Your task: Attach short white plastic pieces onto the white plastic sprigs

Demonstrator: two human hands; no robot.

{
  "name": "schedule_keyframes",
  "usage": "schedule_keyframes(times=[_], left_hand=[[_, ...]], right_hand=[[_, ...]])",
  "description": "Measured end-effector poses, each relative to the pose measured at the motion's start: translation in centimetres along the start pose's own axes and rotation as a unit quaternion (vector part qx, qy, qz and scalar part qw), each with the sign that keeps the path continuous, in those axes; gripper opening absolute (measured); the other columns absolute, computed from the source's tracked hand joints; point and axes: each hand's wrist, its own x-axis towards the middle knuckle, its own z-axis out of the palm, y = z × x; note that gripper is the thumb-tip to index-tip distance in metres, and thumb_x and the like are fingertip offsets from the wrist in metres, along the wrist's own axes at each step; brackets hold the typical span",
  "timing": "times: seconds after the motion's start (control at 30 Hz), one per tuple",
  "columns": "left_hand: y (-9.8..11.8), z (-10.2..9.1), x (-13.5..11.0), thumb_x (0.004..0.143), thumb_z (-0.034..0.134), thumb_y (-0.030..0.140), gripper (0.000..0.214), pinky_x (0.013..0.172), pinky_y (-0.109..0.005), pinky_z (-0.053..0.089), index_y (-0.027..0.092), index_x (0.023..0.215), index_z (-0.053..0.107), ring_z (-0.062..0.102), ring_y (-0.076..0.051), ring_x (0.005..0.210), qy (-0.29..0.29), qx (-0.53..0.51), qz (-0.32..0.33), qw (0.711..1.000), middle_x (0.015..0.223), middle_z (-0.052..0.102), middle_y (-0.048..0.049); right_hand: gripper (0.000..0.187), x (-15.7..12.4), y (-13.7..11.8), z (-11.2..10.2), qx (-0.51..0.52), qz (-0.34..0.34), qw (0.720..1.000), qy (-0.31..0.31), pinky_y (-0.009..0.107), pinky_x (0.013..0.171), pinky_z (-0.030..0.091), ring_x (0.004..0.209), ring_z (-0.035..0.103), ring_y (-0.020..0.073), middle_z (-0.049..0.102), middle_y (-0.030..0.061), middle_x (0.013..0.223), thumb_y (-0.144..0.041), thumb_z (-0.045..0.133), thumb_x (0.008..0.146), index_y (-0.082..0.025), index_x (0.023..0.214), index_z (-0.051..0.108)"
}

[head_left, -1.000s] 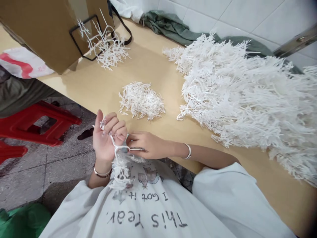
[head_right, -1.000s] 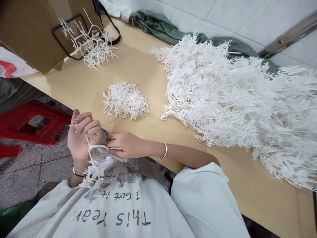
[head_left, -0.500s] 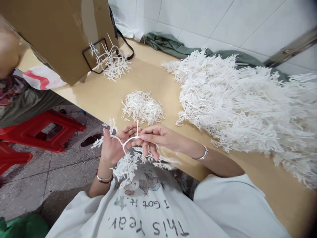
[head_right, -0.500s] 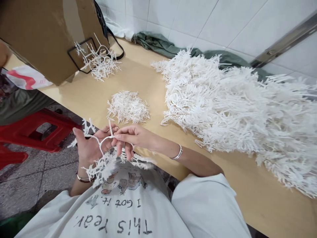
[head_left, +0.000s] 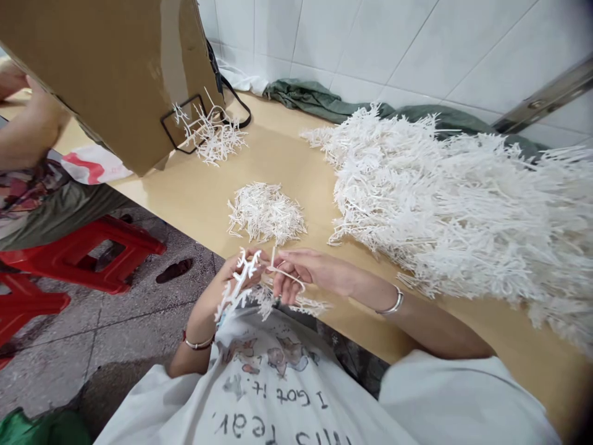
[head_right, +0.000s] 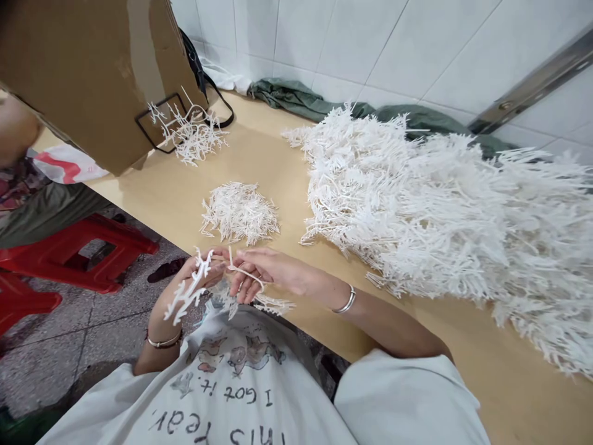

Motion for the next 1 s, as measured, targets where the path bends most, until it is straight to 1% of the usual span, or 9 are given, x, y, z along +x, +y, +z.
schedule_keyframes(times=[0.1,0.23,0.37,0.47,0.57,0.7,0.83,0.9,1.0], left_hand=[[0.0,-0.5,0.2,0.073,0.068,0.026,0.017,0.041,-0.017,0.028,0.014,0.084,0.065,0.032,-0.004,0.041,-0.026,-0.108,-0.029,0.993,0.051,0.044,0.0044],[0.9,-0.4,-0.2,0.079,0.059,0.013,0.007,0.037,-0.012,0.024,0.011,0.085,0.062,0.018,-0.002,0.035,-0.006,-0.284,-0.045,0.958,0.042,0.017,0.0115],[0.9,-0.7,-0.7,0.085,0.045,0.007,0.012,0.036,-0.009,0.025,0.013,0.089,0.055,0.029,-0.003,0.033,0.024,-0.424,-0.036,0.904,0.041,0.022,0.0108],[0.5,-1.2,-0.8,0.085,0.043,0.005,0.014,0.034,-0.007,0.026,0.013,0.091,0.053,0.038,-0.002,0.034,0.038,-0.496,-0.006,0.867,0.040,0.033,0.0097],[0.1,-1.5,-0.8,0.084,0.046,0.007,0.015,0.034,-0.006,0.026,0.013,0.096,0.052,0.040,-0.001,0.035,0.057,-0.520,0.048,0.851,0.042,0.040,0.0092],[-0.3,-1.6,-1.0,0.081,0.052,0.010,0.019,0.034,-0.007,0.028,0.013,0.098,0.056,0.035,-0.002,0.034,0.053,-0.444,0.074,0.892,0.041,0.038,0.0096],[-0.5,-2.0,-1.6,0.076,0.064,0.033,0.036,0.042,-0.014,0.039,0.011,0.105,0.059,0.042,-0.005,0.043,0.046,-0.275,0.046,0.959,0.052,0.047,0.0047],[-0.5,-2.5,-2.3,0.069,0.070,0.041,0.053,0.049,-0.017,0.044,0.012,0.112,0.057,0.049,-0.008,0.052,0.049,-0.189,0.056,0.979,0.064,0.055,0.0009],[-0.6,-3.9,-3.7,0.061,0.078,0.034,0.068,0.063,-0.022,0.050,0.018,0.122,0.052,0.057,-0.013,0.071,0.058,-0.079,0.085,0.992,0.084,0.061,-0.0037]], right_hand=[[0.041,-0.7,-0.5,-0.2,-0.095,-0.074,0.993,0.019,0.033,0.101,0.041,0.104,0.061,0.0149,0.069,0.0089,0.099,-0.044,0.034,0.096,-0.014,0.103,0.061],[0.043,-1.6,-1.0,-0.5,-0.197,-0.135,0.971,0.000,0.035,0.099,0.041,0.109,0.057,0.0158,0.065,0.0076,0.111,-0.046,0.047,0.090,-0.017,0.119,0.056],[0.054,-2.1,-1.6,-0.7,-0.279,-0.162,0.947,0.000,0.034,0.102,0.039,0.115,0.052,0.0155,0.058,0.0076,0.122,-0.030,0.070,0.076,-0.017,0.125,0.050],[0.052,-2.0,-1.9,-1.0,-0.271,-0.171,0.947,-0.032,0.032,0.101,0.039,0.115,0.051,0.0143,0.056,0.0084,0.123,-0.022,0.066,0.078,-0.016,0.126,0.048],[0.043,-1.8,-1.8,-1.1,-0.218,-0.164,0.962,0.003,0.030,0.097,0.042,0.113,0.053,0.0131,0.058,0.0076,0.118,-0.020,0.061,0.082,-0.016,0.124,0.049],[0.032,-1.5,-1.5,-0.6,-0.131,-0.129,0.980,0.073,0.027,0.087,0.046,0.096,0.061,0.0109,0.064,0.0054,0.103,-0.021,0.060,0.083,-0.015,0.114,0.055],[0.034,-1.2,-1.7,-0.5,-0.083,-0.144,0.979,0.119,0.023,0.072,0.049,0.076,0.063,0.0092,0.068,0.0027,0.086,-0.024,0.067,0.079,-0.015,0.109,0.055],[0.031,-1.1,-2.1,-0.5,-0.072,-0.158,0.977,0.127,0.022,0.063,0.048,0.066,0.062,0.0082,0.069,0.0028,0.083,-0.027,0.067,0.078,-0.015,0.104,0.056],[0.025,-1.2,-2.9,-0.2,-0.053,-0.163,0.980,0.102,0.020,0.052,0.046,0.056,0.059,0.0073,0.069,0.0025,0.078,-0.029,0.067,0.079,-0.014,0.098,0.058]])
